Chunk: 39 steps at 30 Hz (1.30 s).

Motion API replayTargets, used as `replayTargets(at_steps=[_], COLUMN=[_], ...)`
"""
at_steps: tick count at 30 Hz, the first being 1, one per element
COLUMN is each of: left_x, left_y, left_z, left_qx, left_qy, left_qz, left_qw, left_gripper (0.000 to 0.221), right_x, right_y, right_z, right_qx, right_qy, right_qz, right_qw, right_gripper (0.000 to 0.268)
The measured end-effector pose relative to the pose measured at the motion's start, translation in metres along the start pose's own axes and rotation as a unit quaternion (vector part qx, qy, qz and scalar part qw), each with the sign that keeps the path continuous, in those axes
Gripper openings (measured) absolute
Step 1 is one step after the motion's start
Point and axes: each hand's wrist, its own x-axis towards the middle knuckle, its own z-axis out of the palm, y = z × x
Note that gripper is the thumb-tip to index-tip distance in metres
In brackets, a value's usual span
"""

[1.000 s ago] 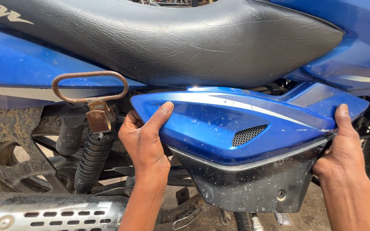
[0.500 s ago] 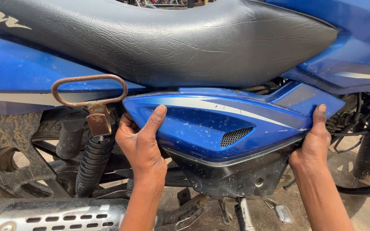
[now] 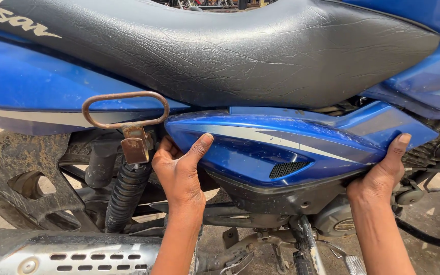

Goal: Remove and reinstall the side fairing panel of a motorcycle using a screwdriver.

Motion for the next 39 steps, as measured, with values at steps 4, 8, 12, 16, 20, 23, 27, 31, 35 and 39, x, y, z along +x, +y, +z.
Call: replayTargets(at_steps=[4, 8, 12, 16, 20, 23, 27, 31, 35, 39], left_x=[-0.002, -0.009, -0.012, -0.005, 0.000, 0.003, 0.004, 0.006, 0.005, 0.006], left_y=[0.005, 0.004, -0.004, -0.011, -0.006, -0.002, -0.002, -0.004, -0.003, -0.001], left_z=[0.001, 0.001, 0.005, -0.002, -0.003, -0.001, -0.001, -0.002, -0.002, 0.003], left_qx=[-0.011, 0.023, -0.024, -0.037, 0.000, -0.004, -0.036, -0.020, -0.037, 0.009], left_qy=[-0.013, 0.008, 0.049, 0.036, 0.032, 0.008, 0.007, 0.005, 0.006, 0.023], left_qz=[-0.006, -0.011, -0.074, -0.090, -0.104, -0.125, -0.117, -0.103, -0.098, -0.103], left_qw=[1.000, 1.000, 0.996, 0.995, 0.994, 0.992, 0.992, 0.994, 0.994, 0.994], left_gripper=[0.042, 0.042, 0.042, 0.039, 0.038, 0.038, 0.038, 0.038, 0.038, 0.036], right_x=[0.002, -0.002, -0.001, -0.004, -0.001, -0.006, -0.025, -0.015, -0.021, -0.034], right_y=[0.000, -0.005, -0.013, -0.013, -0.013, -0.025, -0.046, -0.030, -0.037, -0.058], right_z=[-0.004, 0.006, 0.006, 0.000, -0.006, 0.000, 0.018, 0.007, 0.012, 0.025], right_qx=[0.022, -0.008, -0.012, -0.003, -0.022, -0.050, -0.041, -0.020, -0.062, -0.046], right_qy=[-0.018, 0.006, 0.003, -0.010, -0.020, -0.012, -0.039, -0.044, -0.015, -0.002], right_qz=[-0.027, -0.021, -0.034, -0.064, -0.113, -0.147, -0.155, -0.147, -0.150, -0.094], right_qw=[0.999, 1.000, 0.999, 0.998, 0.993, 0.988, 0.986, 0.988, 0.987, 0.994], right_gripper=[0.104, 0.104, 0.100, 0.093, 0.087, 0.082, 0.074, 0.070, 0.070, 0.064])
